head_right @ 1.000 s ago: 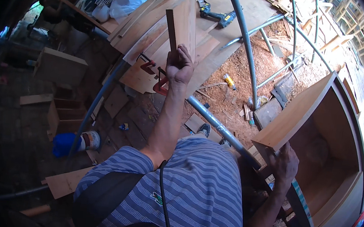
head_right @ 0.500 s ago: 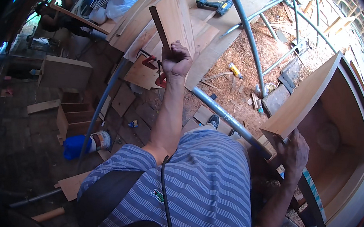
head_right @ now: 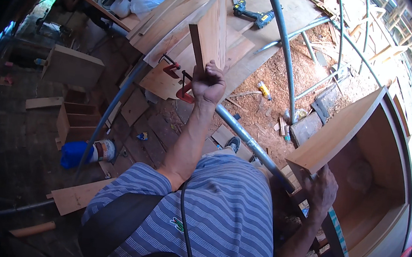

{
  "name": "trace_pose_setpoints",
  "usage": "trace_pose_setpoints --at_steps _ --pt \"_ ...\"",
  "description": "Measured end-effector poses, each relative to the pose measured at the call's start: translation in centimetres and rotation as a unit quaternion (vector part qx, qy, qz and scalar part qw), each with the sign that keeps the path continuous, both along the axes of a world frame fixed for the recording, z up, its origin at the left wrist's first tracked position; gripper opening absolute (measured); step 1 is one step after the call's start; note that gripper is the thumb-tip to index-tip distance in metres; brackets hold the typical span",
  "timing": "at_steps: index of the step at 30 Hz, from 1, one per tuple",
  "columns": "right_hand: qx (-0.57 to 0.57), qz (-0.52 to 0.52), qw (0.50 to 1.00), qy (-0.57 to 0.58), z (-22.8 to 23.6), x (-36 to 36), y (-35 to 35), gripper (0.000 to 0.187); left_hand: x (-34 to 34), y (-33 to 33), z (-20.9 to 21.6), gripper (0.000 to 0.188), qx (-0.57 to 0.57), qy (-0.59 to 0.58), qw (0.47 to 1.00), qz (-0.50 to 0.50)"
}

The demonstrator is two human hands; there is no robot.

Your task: Marking wooden panels with a pencil and fitting them into a cabinet structure.

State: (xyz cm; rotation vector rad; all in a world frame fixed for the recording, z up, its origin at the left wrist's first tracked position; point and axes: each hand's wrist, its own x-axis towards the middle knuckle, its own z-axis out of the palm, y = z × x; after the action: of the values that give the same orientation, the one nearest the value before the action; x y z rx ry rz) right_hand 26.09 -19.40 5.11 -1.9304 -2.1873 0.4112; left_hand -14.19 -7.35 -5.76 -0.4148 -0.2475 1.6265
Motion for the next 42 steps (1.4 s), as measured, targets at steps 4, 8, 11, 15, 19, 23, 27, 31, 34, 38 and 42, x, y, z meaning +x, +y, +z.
trace_pose_setpoints --at_steps 4,8,11,15,19,23,27,31,34,38,42 --pt "-0.012 -0.004 1.0 -0.009 0.1 -0.1 0.1 0.047 0.3 -1.6 -0.8 0.049 0.03 -0.033 0.999 -0.025" --pt "-0.034 -0.026 0.999 -0.012 0.2 -0.2 0.2 0.047 0.9 -3.4 -1.5 0.049 0.024 -0.032 0.999 -0.028" --pt "-0.044 -0.035 0.998 -0.01 0.6 -0.5 0.3 0.047 1.4 -4.9 -1.5 0.045 -0.006 -0.036 0.999 -0.03" --pt "-0.049 -0.034 0.998 0.003 1.0 -0.9 0.4 0.044 1.6 -6.8 -3.4 0.044 -0.003 -0.041 0.998 -0.045" --pt "-0.063 -0.031 0.998 -0.001 1.6 -1.2 0.4 0.043 1.9 -7.9 -3.8 0.045 -0.057 -0.041 0.996 -0.059" --pt "-0.061 -0.034 0.998 0.002 1.6 -1.4 0.4 0.044 2.2 -9.2 -4.5 0.039 -0.043 -0.05 0.996 -0.058" --pt "-0.066 -0.034 0.997 0.007 1.6 -1.4 0.4 0.044 2.1 -10.0 -5.8 0.04 -0.046 -0.029 0.997 -0.05" --pt "-0.061 -0.019 0.998 -0.011 1.2 -1.1 0.5 0.044 2.0 -9.9 -5.6 0.046 -0.133 0.009 0.99 -0.036" --pt "-0.082 -0.031 0.996 -0.029 1.4 -1.2 0.7 0.045 1.9 -10.3 -5.1 0.041 -0.082 -0.016 0.995 -0.06" --pt "-0.065 -0.02 0.998 -0.012 1.5 -1.1 0.8 0.048 1.4 -10.5 -5.6 0.033 -0.056 -0.035 0.995 -0.074" --pt "-0.063 -0.015 0.998 -0.02 1.1 -0.7 0.8 0.05 1.1 -10.8 -5.6 0.031 -0.042 -0.04 0.994 -0.089"
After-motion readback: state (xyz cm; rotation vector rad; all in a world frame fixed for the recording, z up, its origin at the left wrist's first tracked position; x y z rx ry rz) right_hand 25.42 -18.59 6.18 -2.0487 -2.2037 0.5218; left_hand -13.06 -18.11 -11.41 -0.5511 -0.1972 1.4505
